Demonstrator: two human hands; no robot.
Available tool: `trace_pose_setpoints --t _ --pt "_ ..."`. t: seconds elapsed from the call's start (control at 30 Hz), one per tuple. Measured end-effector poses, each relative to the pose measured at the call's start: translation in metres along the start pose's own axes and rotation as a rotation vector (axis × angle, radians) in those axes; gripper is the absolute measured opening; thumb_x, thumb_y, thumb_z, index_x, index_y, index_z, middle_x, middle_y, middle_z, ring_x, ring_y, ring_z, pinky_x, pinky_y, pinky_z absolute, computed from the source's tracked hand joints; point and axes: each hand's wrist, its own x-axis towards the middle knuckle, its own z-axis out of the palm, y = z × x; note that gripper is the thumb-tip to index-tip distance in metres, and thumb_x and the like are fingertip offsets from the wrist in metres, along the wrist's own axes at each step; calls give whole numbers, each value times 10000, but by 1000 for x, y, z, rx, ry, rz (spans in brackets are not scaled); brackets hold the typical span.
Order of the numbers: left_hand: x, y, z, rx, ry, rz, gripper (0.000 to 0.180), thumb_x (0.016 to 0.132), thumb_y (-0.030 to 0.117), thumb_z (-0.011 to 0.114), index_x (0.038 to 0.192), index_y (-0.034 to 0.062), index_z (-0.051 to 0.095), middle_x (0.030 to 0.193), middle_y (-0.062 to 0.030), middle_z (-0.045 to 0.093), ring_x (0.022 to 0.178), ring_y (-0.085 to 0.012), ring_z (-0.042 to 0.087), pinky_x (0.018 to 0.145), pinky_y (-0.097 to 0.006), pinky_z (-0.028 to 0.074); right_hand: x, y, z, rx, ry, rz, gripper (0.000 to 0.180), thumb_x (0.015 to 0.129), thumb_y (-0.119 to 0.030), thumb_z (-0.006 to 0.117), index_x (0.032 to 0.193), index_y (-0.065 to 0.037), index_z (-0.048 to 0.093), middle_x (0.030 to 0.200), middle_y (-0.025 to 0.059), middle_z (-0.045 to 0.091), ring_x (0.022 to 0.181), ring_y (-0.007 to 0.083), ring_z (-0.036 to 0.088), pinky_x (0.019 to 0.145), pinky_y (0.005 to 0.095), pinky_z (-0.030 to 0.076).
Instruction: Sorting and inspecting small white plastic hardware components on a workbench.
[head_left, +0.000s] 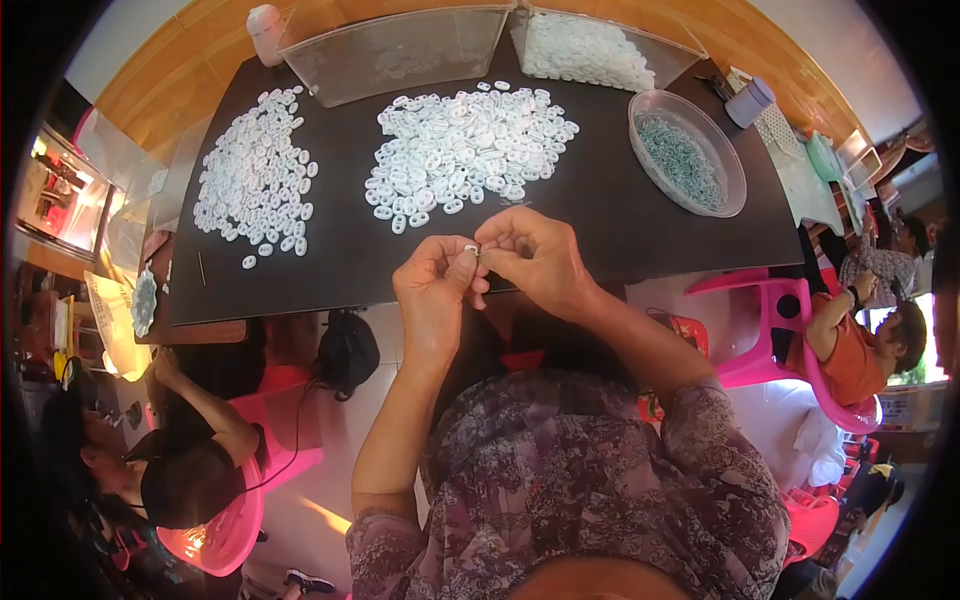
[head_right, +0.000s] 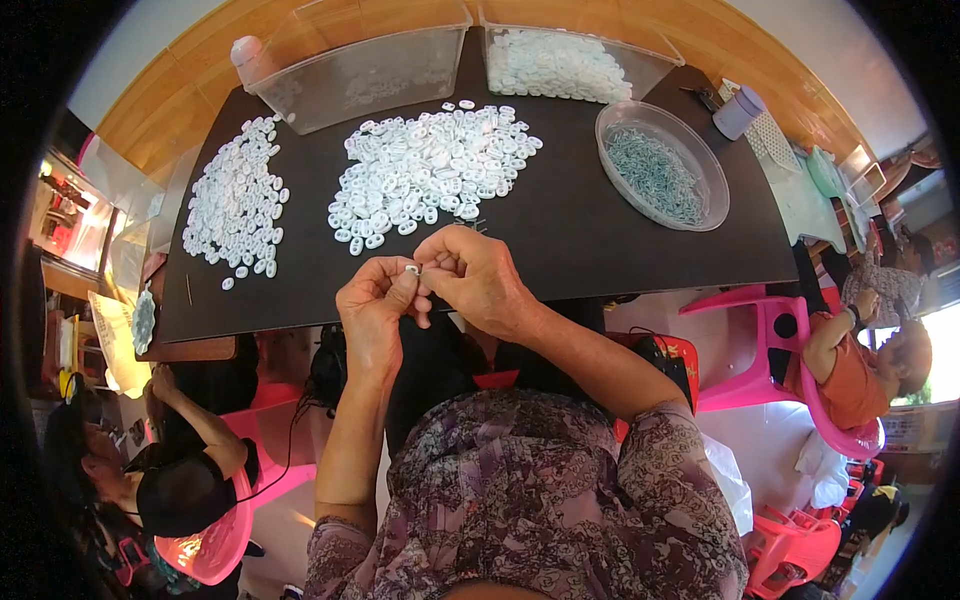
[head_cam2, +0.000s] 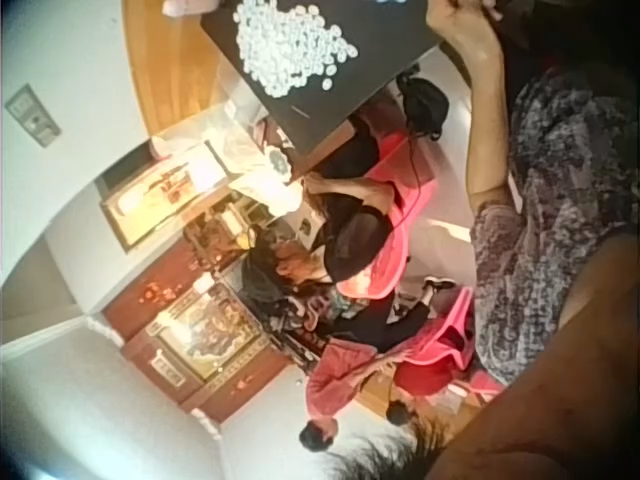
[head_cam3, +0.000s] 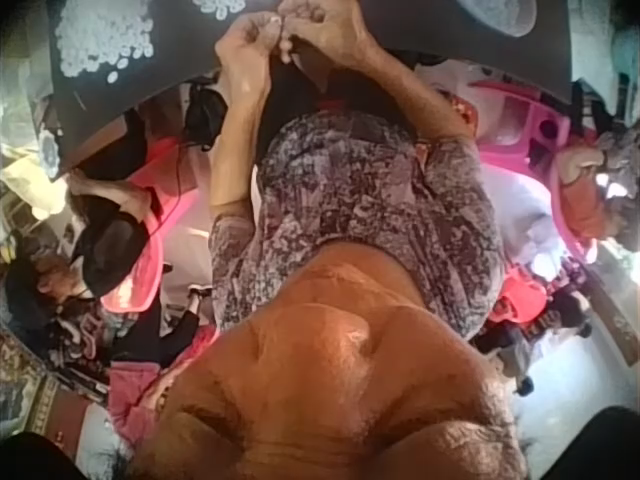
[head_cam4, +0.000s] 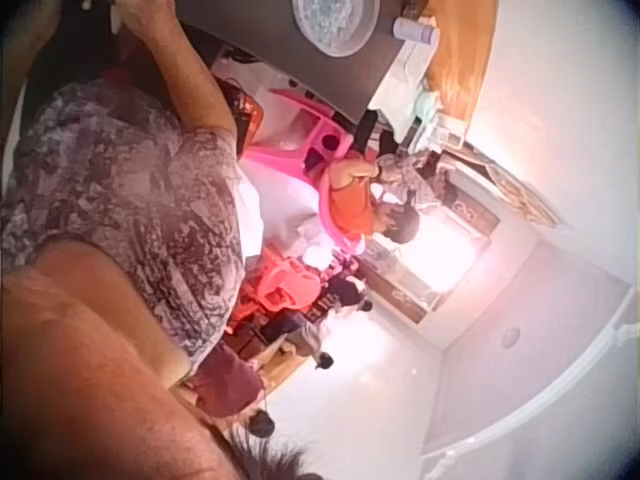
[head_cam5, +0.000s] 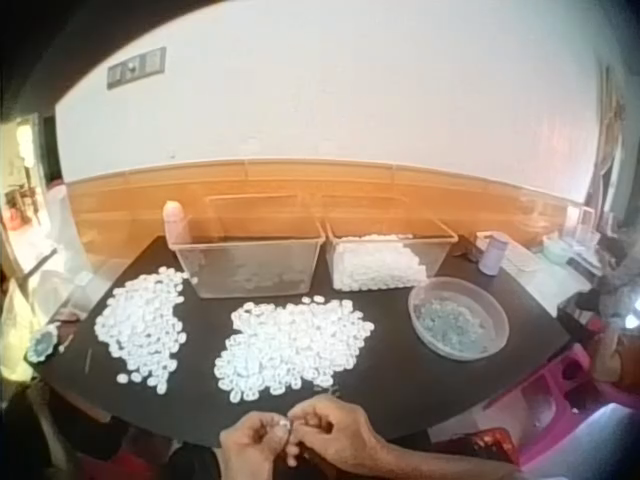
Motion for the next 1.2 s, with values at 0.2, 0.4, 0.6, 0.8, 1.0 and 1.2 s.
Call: trace_pose_setpoints --t 0.2,0.4,0.6,0.8,1.0,1.2 --pt "-2 -6 1 54 79 80 78 872 31 568 850 -41 588 696 -78 593 537 -120 543 434 -231 433 2 5 4 -73 42 -23 108 802 -31 632 890 16 590 717 -7 568 637 30 514 543 206 432" --pt "-2 -7 -7 -55 118 43 80 875 -16 531 912 -63 583 757 -96 607 580 -121 566 466 -229 456 2 -2 12 113 21 24 110 797 -9 621 894 24 583 754 31 590 654 55 552 579 213 456" --pt "-5 -7 -6 -24 143 50 90 879 -17 528 926 -67 585 768 -96 611 594 -124 579 477 -226 468 2 8 13 -15 46 -38 87 787 6 613 872 3 592 752 37 569 659 73 551 589 220 452" --pt "-6 -11 -3 -12 174 93 103 880 16 553 916 -72 593 734 -92 620 573 -121 585 457 -231 468 2 10 14 -235 79 -178 84 750 -17 621 824 -35 588 724 54 544 677 176 541 618 297 438" --pt "-7 -16 0 22 196 137 102 886 29 555 922 -63 582 728 -83 610 577 -111 571 467 -231 466 3 6 20 -461 141 -373 65 736 -25 608 758 -38 548 717 75 527 697 260 513 607 357 422" --pt "-10 -20 3 68 255 139 77 889 -3 527 931 -43 578 762 -44 600 625 -69 562 509 -199 469 5 17 30 -486 183 -467 74 748 -15 585 748 -41 516 711 73 495 683 276 477 598 383 395"
